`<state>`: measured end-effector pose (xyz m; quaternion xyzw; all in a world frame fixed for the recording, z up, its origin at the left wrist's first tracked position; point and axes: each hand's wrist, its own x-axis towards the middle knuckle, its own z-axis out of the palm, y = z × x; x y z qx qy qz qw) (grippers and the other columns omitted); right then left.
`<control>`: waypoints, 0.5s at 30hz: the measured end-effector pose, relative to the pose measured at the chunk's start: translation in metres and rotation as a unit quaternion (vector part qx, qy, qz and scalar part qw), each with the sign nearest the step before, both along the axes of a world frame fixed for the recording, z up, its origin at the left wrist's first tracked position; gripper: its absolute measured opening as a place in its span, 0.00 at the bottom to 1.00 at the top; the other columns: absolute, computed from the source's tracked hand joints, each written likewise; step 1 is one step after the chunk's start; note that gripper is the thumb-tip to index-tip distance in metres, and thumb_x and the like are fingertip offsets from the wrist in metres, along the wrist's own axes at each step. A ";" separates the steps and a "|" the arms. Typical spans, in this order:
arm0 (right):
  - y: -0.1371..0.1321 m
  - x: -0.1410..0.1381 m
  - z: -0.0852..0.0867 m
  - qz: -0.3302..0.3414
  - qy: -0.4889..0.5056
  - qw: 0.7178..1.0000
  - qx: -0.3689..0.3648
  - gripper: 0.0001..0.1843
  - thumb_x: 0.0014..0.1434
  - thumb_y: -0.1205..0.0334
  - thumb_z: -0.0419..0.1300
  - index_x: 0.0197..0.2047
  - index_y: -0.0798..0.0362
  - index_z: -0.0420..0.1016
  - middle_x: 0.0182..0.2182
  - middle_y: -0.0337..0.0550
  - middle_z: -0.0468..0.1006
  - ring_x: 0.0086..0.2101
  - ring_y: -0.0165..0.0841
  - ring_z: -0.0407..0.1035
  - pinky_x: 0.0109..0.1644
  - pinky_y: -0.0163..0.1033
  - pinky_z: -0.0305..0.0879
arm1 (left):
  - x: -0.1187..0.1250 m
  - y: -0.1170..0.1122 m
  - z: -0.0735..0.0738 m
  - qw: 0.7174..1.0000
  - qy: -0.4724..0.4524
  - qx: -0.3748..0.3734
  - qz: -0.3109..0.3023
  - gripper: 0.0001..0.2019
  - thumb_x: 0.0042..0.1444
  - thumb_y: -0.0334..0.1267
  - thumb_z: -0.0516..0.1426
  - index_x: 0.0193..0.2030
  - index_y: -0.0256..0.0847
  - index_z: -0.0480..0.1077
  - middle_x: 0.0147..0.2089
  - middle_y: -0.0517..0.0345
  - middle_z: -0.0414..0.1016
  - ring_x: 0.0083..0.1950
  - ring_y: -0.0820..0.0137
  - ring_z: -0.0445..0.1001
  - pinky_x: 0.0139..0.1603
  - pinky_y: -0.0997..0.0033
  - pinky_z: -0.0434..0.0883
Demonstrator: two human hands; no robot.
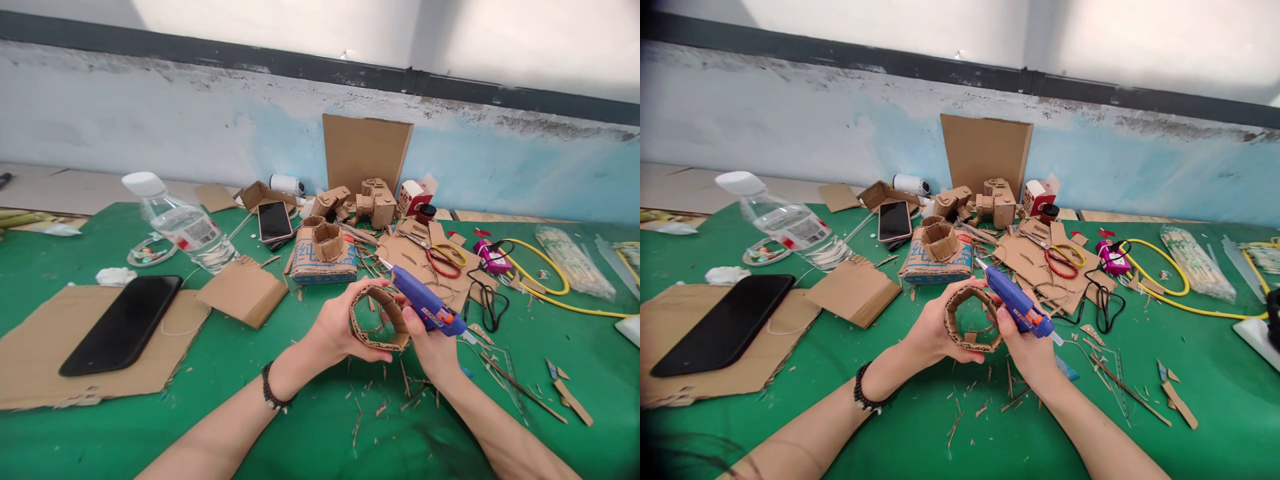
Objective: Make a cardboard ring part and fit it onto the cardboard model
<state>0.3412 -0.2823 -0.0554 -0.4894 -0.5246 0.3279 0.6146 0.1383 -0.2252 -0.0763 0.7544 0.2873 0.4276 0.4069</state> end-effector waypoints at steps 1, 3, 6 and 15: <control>0.000 0.000 0.002 0.000 -0.001 1.000 0.004 0.07 0.67 0.53 0.70 0.43 0.46 0.85 0.40 0.41 0.90 0.39 0.40 0.86 0.48 0.41 0.84 | 0.000 0.000 0.001 1.000 0.003 0.005 -0.001 0.60 0.35 0.63 0.82 0.74 0.45 0.67 0.67 0.41 0.83 0.67 0.46 0.84 0.79 0.46 0.73; 0.000 -0.001 0.003 0.002 -0.002 1.000 0.004 0.06 0.66 0.54 0.70 0.42 0.45 0.86 0.39 0.40 0.90 0.39 0.40 0.86 0.46 0.41 0.85 | 0.000 0.000 0.002 1.000 0.008 0.018 0.001 0.59 0.35 0.63 0.82 0.73 0.45 0.68 0.67 0.41 0.83 0.67 0.46 0.84 0.83 0.44 0.67; 0.000 -0.001 0.004 0.000 0.006 1.000 -0.003 0.05 0.65 0.54 0.71 0.42 0.45 0.86 0.37 0.39 0.90 0.36 0.40 0.86 0.43 0.41 0.85 | -0.001 0.001 0.002 0.999 0.011 0.031 0.004 0.58 0.36 0.63 0.82 0.72 0.45 0.69 0.68 0.42 0.83 0.67 0.47 0.84 0.85 0.43 0.64; 0.000 -0.001 0.001 -0.007 0.029 0.999 -0.029 0.09 0.63 0.51 0.73 0.42 0.45 0.86 0.37 0.40 0.90 0.35 0.42 0.87 0.44 0.45 0.88 | 0.000 0.000 -0.002 1.000 0.000 0.029 0.002 0.56 0.37 0.61 0.82 0.71 0.45 0.69 0.65 0.42 0.84 0.65 0.47 0.86 0.84 0.41 0.66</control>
